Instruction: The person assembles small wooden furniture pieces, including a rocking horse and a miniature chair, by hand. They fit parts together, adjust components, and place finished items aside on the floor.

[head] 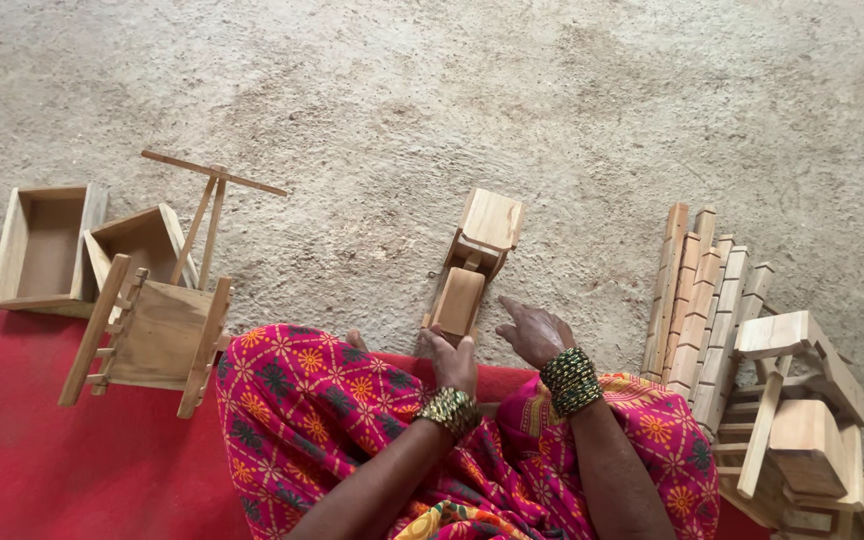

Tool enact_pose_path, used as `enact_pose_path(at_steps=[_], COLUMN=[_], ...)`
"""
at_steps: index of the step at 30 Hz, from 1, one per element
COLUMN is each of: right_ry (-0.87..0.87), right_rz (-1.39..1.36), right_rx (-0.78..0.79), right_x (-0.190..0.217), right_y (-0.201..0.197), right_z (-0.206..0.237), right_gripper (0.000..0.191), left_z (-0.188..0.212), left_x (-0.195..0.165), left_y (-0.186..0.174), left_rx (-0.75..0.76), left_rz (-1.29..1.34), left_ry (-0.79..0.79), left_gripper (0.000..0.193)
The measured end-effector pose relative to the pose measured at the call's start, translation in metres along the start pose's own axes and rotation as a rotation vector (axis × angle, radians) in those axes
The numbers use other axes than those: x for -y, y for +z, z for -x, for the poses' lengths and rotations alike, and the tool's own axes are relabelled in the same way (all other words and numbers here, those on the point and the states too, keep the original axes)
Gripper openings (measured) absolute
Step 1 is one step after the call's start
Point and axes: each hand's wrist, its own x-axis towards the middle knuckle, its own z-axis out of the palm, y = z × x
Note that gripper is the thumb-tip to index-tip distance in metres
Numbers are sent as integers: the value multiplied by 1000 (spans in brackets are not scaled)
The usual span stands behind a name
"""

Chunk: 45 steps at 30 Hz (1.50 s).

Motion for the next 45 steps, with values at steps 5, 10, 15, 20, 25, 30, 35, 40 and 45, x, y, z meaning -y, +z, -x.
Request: enact_pose_path(at_steps=[5,10,15,20,25,30,35,40,45], right_ry=[0,0,14,-9,-24,-26,-51,-47,-19], right_rz=[-13,15,-24,-2,-5,-27,-31,-26,-26], right_rx=[-9,5,4,-19,-43,-62,-80,-56,-17], right_x=[-1,1,0,-3,-7,-11,-13,-12,-10], right_y=[0,-4,-3,2,4,7,10,9,7], right_z=[-1,4,3,-2,-2,0,-3,-3,-3], right_gripper=[65,65,65,66,66,65,65,65,66], left_z=[-12,-27,-30,-13,-35,-45,-36,-40,-45], left_x=[-25,-33,-13,2,-6,-4,-2,-1,5], left_y=[9,4,18,31,25,20,21,7,-4], left_rx=[-51,-20,-75,-134,-89,-68,-33,40,139], left_rz=[569,464,402,523,842,1031,1219,1388,1596], left_ry=[-510,-713,-526,-457,-707,-754,-738,-748,-757], left_gripper=[99,55,47,40,33,27,21,16,14])
